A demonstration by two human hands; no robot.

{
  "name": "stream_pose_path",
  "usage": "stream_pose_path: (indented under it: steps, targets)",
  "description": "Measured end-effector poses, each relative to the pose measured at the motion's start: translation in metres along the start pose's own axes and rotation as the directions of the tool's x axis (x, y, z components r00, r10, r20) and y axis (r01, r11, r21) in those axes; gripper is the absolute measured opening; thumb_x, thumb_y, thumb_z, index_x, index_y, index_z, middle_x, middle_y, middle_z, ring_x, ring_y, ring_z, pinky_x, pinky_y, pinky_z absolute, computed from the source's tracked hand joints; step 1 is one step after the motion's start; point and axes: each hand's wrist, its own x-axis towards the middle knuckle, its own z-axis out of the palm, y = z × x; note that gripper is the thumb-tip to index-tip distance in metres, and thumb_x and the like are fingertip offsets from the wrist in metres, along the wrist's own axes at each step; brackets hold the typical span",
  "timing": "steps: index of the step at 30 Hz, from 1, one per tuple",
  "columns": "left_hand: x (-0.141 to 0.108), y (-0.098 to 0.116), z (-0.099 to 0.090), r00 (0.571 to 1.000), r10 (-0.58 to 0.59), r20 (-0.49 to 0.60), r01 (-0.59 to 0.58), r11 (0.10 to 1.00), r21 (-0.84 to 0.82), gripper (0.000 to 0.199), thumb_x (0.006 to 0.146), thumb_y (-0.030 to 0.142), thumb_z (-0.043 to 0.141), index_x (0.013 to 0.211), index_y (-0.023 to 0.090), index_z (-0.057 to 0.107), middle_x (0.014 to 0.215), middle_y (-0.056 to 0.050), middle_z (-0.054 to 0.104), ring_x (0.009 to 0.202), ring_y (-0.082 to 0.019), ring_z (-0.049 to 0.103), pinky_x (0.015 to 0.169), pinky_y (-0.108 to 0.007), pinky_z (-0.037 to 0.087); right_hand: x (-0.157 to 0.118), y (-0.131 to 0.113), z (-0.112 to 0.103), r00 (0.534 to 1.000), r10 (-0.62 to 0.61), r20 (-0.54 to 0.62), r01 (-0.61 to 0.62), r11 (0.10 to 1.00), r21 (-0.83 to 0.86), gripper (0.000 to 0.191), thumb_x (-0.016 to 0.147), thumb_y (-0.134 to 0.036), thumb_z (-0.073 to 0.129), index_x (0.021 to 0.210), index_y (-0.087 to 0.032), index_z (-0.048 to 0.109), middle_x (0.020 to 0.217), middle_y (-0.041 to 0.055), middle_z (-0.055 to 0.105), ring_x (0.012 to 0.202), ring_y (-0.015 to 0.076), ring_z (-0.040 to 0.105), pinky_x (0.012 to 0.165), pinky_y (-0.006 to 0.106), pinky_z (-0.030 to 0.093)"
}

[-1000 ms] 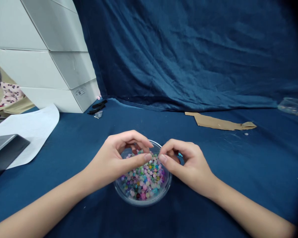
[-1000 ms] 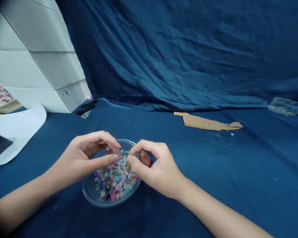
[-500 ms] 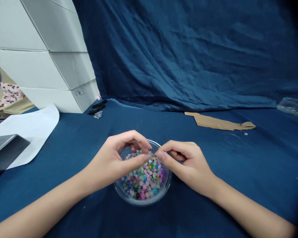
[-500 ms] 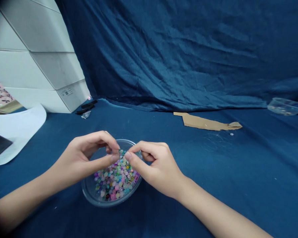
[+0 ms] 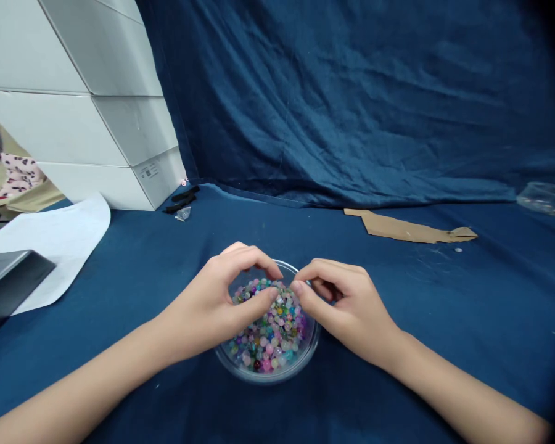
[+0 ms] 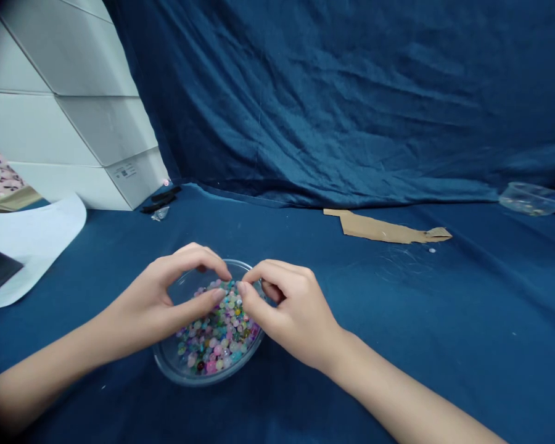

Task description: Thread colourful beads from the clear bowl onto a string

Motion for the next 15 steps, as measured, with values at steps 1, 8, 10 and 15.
stream_pose_path:
  steps: [1, 8, 10, 15]
  targets:
    - [-0.0007, -0.0009, 0.0013, 1.0, 0.015, 0.022, -0.016, 0.998, 0.064, 0.013, 0.092, 0.019, 0.068, 0.104, 0.022, 0.071, 0.109, -0.002, 0.07, 0.108, -0.021, 0.061, 0.097, -0.037, 0.047, -0.0001, 0.0001, 0.0, 1.0, 0.011, -0.027, -0.011, 1.0, 0.004, 0.016, 0.097, -0.023, 0.065, 0.082, -0.02, 0.07, 0.061, -0.0068, 0.038, 0.056, 0.0103, 0.038, 0.056, 0.027, 0.031]
    - [-0.0053, 0.0001, 0.0036, 0.972, -0.065, 0.225, -0.025, 0.928, 0.373, 0.021, 0.088, 0.029, 0.074, 0.107, 0.033, 0.081, 0.137, -0.005, 0.059, 0.135, -0.036, 0.045, 0.11, -0.054, 0.041, -0.0006, 0.0041, 0.0027, 0.989, 0.122, -0.086, -0.116, 0.991, 0.074, 0.02, 0.098, -0.028, 0.064, 0.08, -0.02, 0.067, 0.059, -0.0073, 0.033, 0.055, 0.0113, 0.033, 0.054, 0.028, 0.03]
    - [-0.0046, 0.0017, 0.0019, 0.968, -0.089, 0.235, -0.007, 0.925, 0.38, 0.018, 0.088, 0.03, 0.074, 0.103, 0.032, 0.082, 0.132, -0.007, 0.059, 0.129, -0.034, 0.048, 0.105, -0.051, 0.046, -0.0015, 0.0045, 0.005, 0.991, 0.121, -0.056, -0.117, 0.99, 0.081, 0.02, 0.099, -0.027, 0.064, 0.08, -0.02, 0.067, 0.059, -0.0073, 0.034, 0.055, 0.0114, 0.033, 0.054, 0.028, 0.029]
    - [-0.0027, 0.0003, 0.0, 0.958, -0.083, 0.275, -0.026, 0.928, 0.372, 0.014, 0.088, 0.034, 0.074, 0.098, 0.03, 0.082, 0.118, -0.006, 0.065, 0.124, -0.033, 0.047, 0.103, -0.049, 0.044, -0.0025, 0.0046, 0.0091, 0.993, 0.122, -0.008, -0.121, 0.99, 0.077, 0.02, 0.098, -0.028, 0.064, 0.08, -0.02, 0.066, 0.059, -0.0076, 0.034, 0.055, 0.0111, 0.034, 0.055, 0.028, 0.029]
